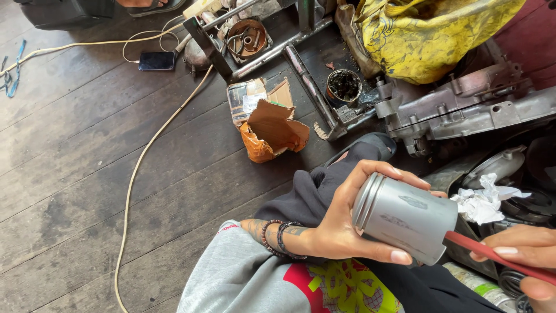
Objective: Cleaning a motorcycle piston using a small brush
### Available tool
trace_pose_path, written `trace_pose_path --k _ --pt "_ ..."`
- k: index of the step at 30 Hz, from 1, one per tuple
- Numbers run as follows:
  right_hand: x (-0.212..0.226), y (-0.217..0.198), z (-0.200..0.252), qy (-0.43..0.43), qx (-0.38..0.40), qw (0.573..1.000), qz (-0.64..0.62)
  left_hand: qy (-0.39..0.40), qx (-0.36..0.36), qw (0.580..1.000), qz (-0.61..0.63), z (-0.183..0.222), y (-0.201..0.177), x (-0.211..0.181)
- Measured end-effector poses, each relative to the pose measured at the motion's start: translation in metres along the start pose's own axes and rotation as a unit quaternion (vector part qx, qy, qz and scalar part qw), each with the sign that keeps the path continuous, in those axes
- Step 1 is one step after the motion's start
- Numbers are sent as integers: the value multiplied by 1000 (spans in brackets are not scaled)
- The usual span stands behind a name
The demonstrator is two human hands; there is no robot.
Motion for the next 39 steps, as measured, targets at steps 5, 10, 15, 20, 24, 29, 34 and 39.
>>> trace_pose_path --k 5,10,15,20,24,29,34,39 --pt "-83 -1 64 -199 111 974 -14 -8 -37 999 -26 -1 -6 -5" --pt "-35 16 29 -154 209 965 -41 -14 -21 999 -26 -2 -3 -2" --pt "46 10 -44 -16 63 995 -72 -8 -27 999 -39 -1 -2 -6" --pt "-1 4 -4 -113 167 978 -61 -13 -29 999 -39 0 -3 -3" --pt "-36 -5 38 -76 3 997 -17 -19 -30 999 -35 -1 -4 -3" --pt "-27 7 22 -47 60 995 -58 -16 -30 998 -46 -1 -5 -4" --pt "14 0 -17 -78 80 990 -85 -13 -26 999 -38 -1 -3 -5" --pt "-18 0 25 -72 11 997 22 -12 -36 998 -44 -1 -6 -5"
Point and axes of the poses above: each hand's wrist, its own z-axis away from the middle knuckle, its own y-axis out of the palm, x = y × z, the point moved 10 cm from there along -z, towards the middle knuckle, and after that the axes turned 15 degrees about z, right-handed, at the moved point
